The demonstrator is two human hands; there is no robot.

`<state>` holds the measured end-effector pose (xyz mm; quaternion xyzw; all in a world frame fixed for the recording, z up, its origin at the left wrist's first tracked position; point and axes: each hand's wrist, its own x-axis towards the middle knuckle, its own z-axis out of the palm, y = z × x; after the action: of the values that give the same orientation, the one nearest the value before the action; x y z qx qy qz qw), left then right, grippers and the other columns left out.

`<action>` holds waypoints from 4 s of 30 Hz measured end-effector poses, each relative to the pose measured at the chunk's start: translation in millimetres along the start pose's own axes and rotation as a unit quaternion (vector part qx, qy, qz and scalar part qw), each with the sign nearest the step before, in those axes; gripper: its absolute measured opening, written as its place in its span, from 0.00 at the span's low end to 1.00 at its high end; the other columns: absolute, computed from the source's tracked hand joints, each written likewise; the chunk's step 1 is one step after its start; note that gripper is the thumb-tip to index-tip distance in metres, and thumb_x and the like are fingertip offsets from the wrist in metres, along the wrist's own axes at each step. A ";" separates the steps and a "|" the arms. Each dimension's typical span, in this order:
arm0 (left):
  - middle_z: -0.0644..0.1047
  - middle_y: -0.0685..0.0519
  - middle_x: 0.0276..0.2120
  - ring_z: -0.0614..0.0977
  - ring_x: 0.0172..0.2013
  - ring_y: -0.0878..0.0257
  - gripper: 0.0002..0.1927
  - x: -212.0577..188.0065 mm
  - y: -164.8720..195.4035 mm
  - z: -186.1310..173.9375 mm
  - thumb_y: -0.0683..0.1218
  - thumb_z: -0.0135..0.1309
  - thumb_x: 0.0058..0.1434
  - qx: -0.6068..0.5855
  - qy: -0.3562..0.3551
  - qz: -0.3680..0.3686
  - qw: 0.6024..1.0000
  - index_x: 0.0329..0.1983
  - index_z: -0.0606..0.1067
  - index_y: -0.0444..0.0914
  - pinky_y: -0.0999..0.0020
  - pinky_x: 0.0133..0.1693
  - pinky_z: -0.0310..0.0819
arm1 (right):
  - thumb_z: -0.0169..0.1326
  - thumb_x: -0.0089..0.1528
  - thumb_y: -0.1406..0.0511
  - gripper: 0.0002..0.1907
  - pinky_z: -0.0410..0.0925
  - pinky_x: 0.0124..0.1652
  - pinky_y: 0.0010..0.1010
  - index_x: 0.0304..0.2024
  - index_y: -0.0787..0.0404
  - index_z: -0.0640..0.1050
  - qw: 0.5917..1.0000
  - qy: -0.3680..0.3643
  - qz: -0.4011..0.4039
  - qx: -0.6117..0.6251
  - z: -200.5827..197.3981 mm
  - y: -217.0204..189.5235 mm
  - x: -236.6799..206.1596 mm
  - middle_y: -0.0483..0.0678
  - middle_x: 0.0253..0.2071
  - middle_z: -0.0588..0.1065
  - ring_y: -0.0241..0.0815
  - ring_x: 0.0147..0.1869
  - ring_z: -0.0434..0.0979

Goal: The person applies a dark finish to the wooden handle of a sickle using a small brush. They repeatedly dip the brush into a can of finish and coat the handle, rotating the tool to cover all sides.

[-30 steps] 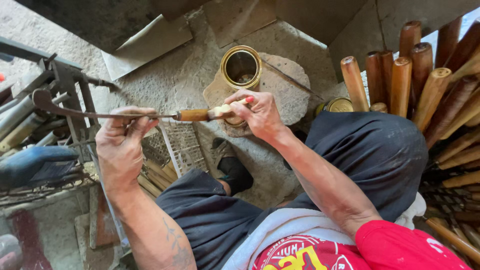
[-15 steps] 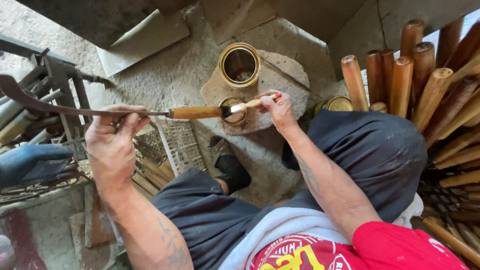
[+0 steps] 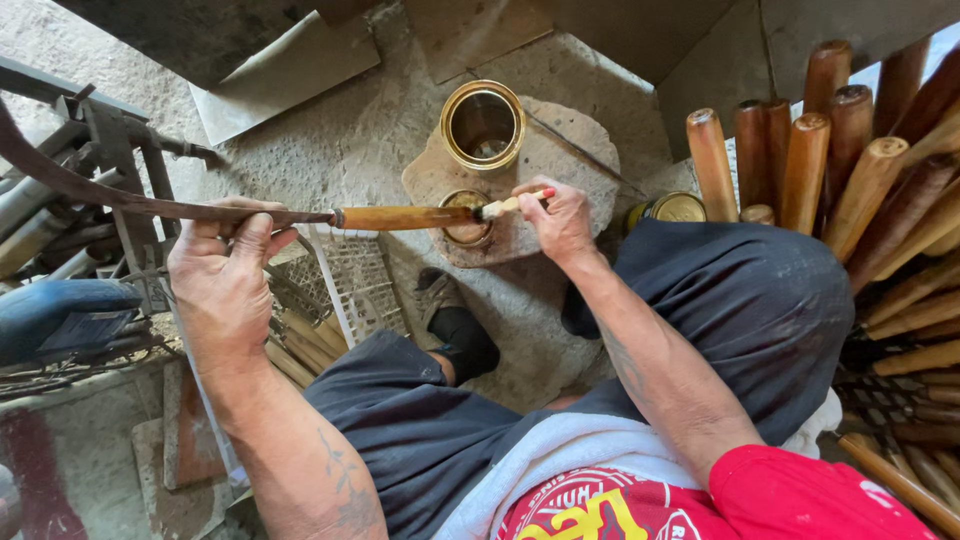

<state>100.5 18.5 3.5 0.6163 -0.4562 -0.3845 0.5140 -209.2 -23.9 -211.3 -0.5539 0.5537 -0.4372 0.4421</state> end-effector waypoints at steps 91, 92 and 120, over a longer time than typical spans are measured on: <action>0.76 0.57 0.23 0.73 0.23 0.72 0.17 11.4 -17.7 85.3 0.53 0.70 0.67 0.055 0.115 0.165 0.978 0.35 0.80 0.36 0.76 0.26 0.63 | 0.52 0.69 0.68 0.10 0.72 0.39 0.21 0.48 0.67 0.80 0.968 0.000 -0.017 0.251 19.6 1.4 -9.2 0.46 0.38 0.81 0.29 0.37 0.79; 0.76 0.57 0.25 0.73 0.25 0.72 0.17 12.4 -18.8 85.5 0.52 0.71 0.69 0.054 0.120 0.174 0.976 0.37 0.81 0.35 0.75 0.28 0.63 | 0.52 0.70 0.67 0.10 0.71 0.38 0.20 0.48 0.67 0.81 0.969 0.009 -0.027 0.245 17.6 1.7 -9.9 0.46 0.38 0.81 0.29 0.36 0.78; 0.81 0.56 0.35 0.80 0.34 0.70 0.12 5.5 -5.1 43.2 0.46 0.64 0.69 0.093 -0.059 0.130 0.985 0.49 0.82 0.34 0.75 0.38 0.76 | 0.52 0.68 0.68 0.10 0.72 0.43 0.21 0.47 0.67 0.81 0.966 0.010 -0.008 0.256 31.7 3.8 -17.5 0.45 0.39 0.82 0.30 0.39 0.79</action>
<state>62.1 1.2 -9.2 0.5732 -0.5957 -0.3060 0.4721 -179.3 -6.2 -222.1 -0.4221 0.4229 -0.5738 0.5601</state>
